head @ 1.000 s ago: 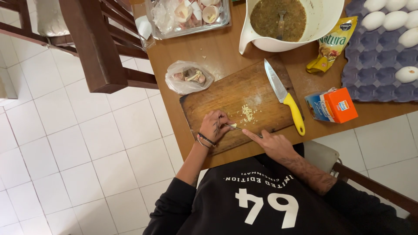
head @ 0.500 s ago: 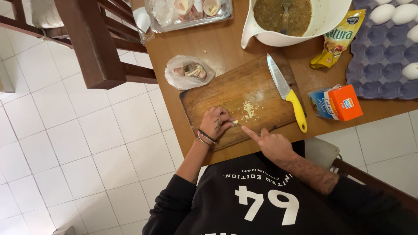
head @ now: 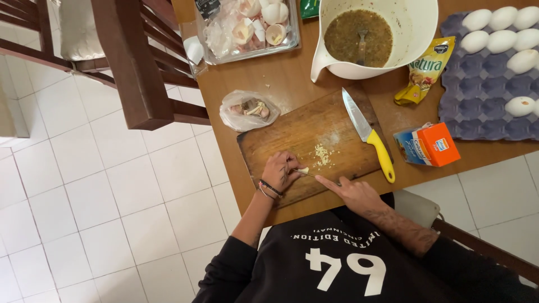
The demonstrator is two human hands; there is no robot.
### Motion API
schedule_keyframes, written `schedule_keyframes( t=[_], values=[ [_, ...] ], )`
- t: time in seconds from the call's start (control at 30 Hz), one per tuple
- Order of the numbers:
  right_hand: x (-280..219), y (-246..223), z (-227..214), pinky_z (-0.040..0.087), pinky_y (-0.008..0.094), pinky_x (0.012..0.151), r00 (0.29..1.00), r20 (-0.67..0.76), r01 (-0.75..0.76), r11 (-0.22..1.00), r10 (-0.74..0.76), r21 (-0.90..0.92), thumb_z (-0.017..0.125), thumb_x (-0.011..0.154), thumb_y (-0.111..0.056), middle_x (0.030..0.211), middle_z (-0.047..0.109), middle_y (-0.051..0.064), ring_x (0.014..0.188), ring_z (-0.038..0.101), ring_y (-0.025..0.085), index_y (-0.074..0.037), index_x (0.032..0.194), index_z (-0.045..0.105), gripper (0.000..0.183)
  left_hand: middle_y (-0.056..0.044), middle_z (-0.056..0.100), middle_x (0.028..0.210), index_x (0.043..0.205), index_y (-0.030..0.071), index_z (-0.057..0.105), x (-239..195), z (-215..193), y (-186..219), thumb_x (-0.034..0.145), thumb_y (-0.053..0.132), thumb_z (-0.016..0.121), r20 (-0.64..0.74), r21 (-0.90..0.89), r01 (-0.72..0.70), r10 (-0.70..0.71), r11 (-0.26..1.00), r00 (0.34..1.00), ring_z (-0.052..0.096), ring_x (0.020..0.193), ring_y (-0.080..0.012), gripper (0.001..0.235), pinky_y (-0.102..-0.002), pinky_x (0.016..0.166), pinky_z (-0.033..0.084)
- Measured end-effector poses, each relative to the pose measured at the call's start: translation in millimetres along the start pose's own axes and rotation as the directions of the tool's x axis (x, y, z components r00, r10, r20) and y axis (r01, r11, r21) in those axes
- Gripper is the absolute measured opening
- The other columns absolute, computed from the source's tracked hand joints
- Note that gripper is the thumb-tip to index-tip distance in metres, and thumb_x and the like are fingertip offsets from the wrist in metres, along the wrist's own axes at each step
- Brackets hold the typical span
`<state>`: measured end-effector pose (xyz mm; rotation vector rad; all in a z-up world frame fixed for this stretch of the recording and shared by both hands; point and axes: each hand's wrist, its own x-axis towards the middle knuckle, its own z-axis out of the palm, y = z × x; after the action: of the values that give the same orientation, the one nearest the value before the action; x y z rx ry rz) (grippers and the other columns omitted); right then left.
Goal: Prepare a bowl of eggs by chopping garlic and whisking it into a mixture of beaten eggs and spices.
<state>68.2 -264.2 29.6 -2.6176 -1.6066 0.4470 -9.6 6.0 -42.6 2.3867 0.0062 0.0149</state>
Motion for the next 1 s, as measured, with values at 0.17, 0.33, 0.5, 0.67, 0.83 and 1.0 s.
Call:
schedule_keyframes(
  t=[0.17, 0.33, 0.5, 0.67, 0.83, 1.0],
  values=[
    [1.3, -0.5, -3.5, 0.062, 0.044, 0.053, 1.000, 0.013, 0.017, 0.999, -0.016, -0.041, 0.038, 0.096, -0.012, 0.078, 0.055, 0.001, 0.054, 0.072, 0.027, -0.045, 0.159, 0.024, 0.072, 0.005, 0.057, 0.100, 0.095, 0.033, 0.074, -0.8, 2.6, -3.3, 0.082, 0.053, 0.075, -0.006, 0.010, -0.005, 0.005, 1.000, 1.000, 0.059, 0.099, -0.0234, 0.024, -0.040, 0.080, 0.046],
    [-0.9, -15.5, -3.1, 0.061, 0.042, 0.050, 0.999, 0.026, -0.018, 0.994, 0.021, -0.107, 0.040, 0.094, -0.009, 0.076, 0.054, 0.000, 0.051, 0.071, 0.025, -0.041, 0.161, 0.022, 0.076, 0.005, 0.056, 0.100, 0.095, 0.032, 0.074, -1.7, 6.8, -4.2, 0.082, 0.052, 0.075, -0.002, 0.005, 0.010, -0.009, 1.000, 1.000, 0.058, 0.101, -0.0224, 0.024, -0.039, 0.081, 0.045],
    [-4.5, -13.0, 17.8, 0.060, 0.043, 0.048, 0.996, -0.052, -0.078, 0.986, 0.071, -0.149, 0.043, 0.091, -0.006, 0.076, 0.052, 0.002, 0.046, 0.067, 0.023, -0.048, 0.159, 0.022, 0.083, 0.005, 0.057, 0.100, 0.096, 0.034, 0.074, -3.2, 5.7, -2.3, 0.082, 0.053, 0.075, -0.005, 0.012, 0.018, -0.018, 1.000, 1.000, 0.058, 0.101, -0.0223, 0.024, -0.038, 0.081, 0.044],
    [-4.5, -3.0, 9.5, 0.063, 0.048, 0.065, 0.979, 0.186, -0.088, 0.995, 0.079, 0.043, 0.038, 0.094, -0.008, 0.091, 0.058, 0.004, 0.066, 0.074, 0.033, -0.053, 0.160, 0.014, 0.083, 0.005, 0.058, 0.099, 0.094, 0.031, 0.074, -3.5, 2.1, 3.7, 0.081, 0.052, 0.077, -0.006, 0.009, 0.032, -0.032, 0.999, 0.999, 0.058, 0.100, -0.0233, 0.025, -0.039, 0.080, 0.045],
    [-4.9, -3.1, 1.2, 0.063, 0.049, 0.066, 0.981, 0.183, -0.081, 0.993, 0.064, 0.087, 0.037, 0.094, -0.009, 0.092, 0.058, 0.004, 0.066, 0.074, 0.035, -0.052, 0.160, 0.014, 0.082, 0.004, 0.058, 0.099, 0.095, 0.032, 0.075, -3.5, 7.4, -2.6, 0.081, 0.051, 0.077, 0.000, 0.000, 0.028, -0.028, 1.000, 1.000, 0.059, 0.100, -0.0242, 0.024, -0.039, 0.080, 0.045],
    [-1.4, -2.7, -5.4, 0.063, 0.048, 0.062, 0.987, 0.158, -0.033, 0.999, 0.029, 0.021, 0.038, 0.094, -0.007, 0.087, 0.056, 0.002, 0.063, 0.074, 0.032, -0.049, 0.161, 0.015, 0.082, 0.005, 0.058, 0.099, 0.095, 0.033, 0.075, -1.9, 7.0, -4.0, 0.080, 0.053, 0.076, -0.008, 0.021, 0.005, -0.005, 1.000, 1.000, 0.059, 0.099, -0.0238, 0.025, -0.040, 0.078, 0.047]
  ],
)
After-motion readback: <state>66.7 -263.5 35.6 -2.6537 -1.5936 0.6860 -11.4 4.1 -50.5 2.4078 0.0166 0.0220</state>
